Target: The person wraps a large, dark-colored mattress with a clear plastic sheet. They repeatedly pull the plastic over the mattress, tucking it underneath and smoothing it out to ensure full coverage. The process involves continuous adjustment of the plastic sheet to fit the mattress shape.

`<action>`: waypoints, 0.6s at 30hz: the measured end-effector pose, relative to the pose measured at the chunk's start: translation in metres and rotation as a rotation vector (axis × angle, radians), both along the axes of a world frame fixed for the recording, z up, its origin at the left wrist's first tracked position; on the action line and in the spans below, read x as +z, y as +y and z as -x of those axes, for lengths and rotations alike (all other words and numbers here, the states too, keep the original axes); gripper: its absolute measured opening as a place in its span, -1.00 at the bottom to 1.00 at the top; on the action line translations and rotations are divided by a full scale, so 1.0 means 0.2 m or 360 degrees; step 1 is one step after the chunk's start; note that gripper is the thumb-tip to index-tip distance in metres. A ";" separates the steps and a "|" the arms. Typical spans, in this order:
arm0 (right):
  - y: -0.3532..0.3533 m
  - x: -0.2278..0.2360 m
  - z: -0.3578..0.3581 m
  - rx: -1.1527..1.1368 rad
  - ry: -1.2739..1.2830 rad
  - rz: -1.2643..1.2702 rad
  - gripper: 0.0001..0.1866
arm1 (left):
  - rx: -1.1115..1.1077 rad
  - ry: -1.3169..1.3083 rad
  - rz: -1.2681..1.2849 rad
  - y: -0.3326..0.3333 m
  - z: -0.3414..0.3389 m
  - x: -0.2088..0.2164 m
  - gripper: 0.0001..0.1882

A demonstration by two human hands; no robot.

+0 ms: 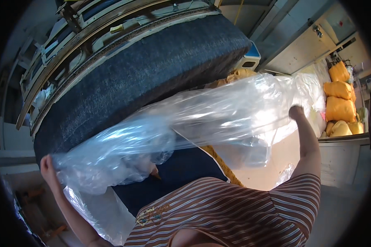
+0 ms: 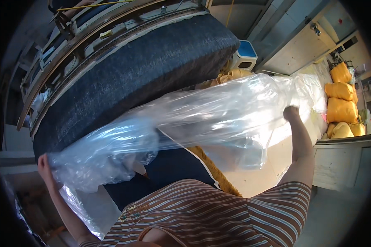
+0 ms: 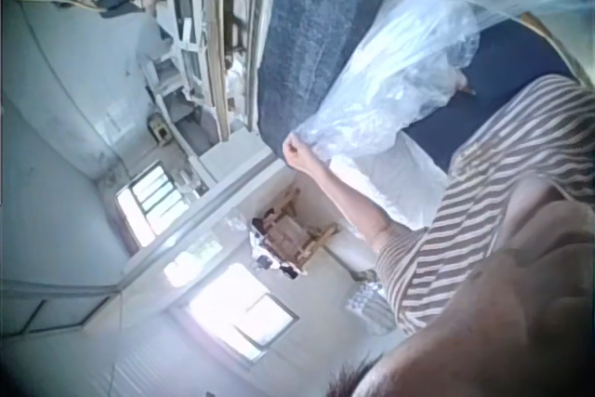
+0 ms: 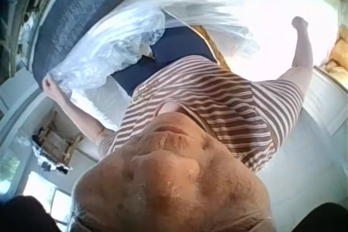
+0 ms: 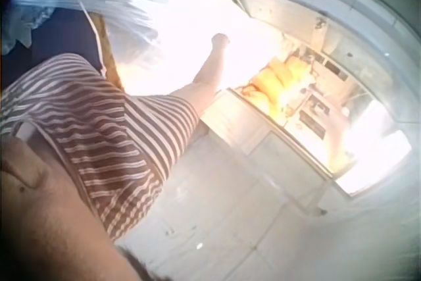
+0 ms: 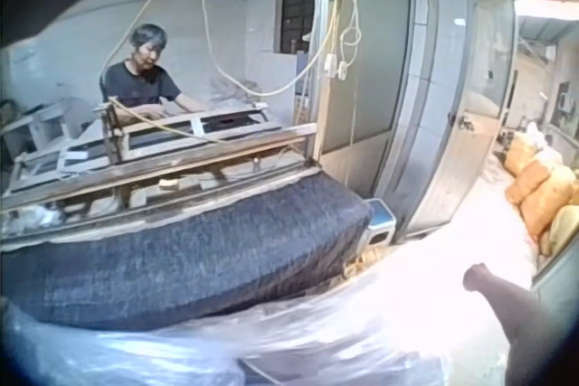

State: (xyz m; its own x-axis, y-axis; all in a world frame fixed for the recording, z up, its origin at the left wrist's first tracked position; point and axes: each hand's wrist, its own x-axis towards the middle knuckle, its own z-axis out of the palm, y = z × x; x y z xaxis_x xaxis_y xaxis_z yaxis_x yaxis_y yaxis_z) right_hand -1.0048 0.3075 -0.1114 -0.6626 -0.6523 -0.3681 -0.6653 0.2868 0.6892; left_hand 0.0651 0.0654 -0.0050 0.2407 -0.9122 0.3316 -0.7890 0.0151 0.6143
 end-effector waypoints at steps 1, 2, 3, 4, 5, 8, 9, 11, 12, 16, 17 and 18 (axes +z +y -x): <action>-0.03 0.09 0.10 0.0416 0.0185 0.0671 -0.78 | 0.0121 -0.0076 0.0022 0.02 -0.22 -0.06 -0.74; -0.24 0.17 0.09 0.0825 0.0283 0.0714 -0.80 | 0.0224 0.0015 -0.0035 0.08 -0.52 -0.03 -0.73; -0.61 0.29 -0.06 0.0583 0.0028 0.0930 -0.78 | 0.0347 0.0076 -0.0080 0.16 -0.77 0.06 -0.71; -0.92 0.48 -0.26 0.0330 -0.0033 0.1284 -0.77 | 0.0453 -0.0002 -0.0092 0.20 -0.88 0.10 -0.70; -1.05 0.70 -0.13 0.0588 -0.0101 0.1854 -0.67 | 0.0471 0.0009 -0.0105 0.08 -0.87 -0.01 -0.69; -1.63 1.23 -0.63 0.0823 -0.1546 0.3125 -0.59 | 0.0589 0.0072 -0.0149 0.10 -1.01 -0.08 -0.68; -1.70 1.34 -0.81 0.1031 -0.1588 0.3179 -0.59 | 0.0602 0.0144 -0.0165 0.10 -1.02 -0.11 -0.68; -1.82 1.24 -1.08 0.1379 -0.1551 0.2957 -0.59 | 0.0564 0.0067 -0.0102 0.15 -0.92 -0.15 -0.67; -1.85 1.10 -1.14 0.1519 -0.1503 0.2715 -0.59 | 0.0539 0.0040 -0.0073 0.17 -0.89 -0.17 -0.67; -1.83 0.45 -0.92 0.1862 -0.0630 0.2024 -0.61 | 0.0489 0.0209 -0.0219 0.13 -0.91 -0.27 -0.64; -1.84 0.45 -1.01 0.1468 -0.0838 0.1916 -0.61 | 0.0518 0.0187 -0.0275 0.21 -1.08 -0.19 -0.63; -1.83 0.55 -1.16 0.1090 -0.1025 0.1750 -0.60 | 0.0559 0.0182 -0.0353 0.30 -1.19 -0.13 -0.62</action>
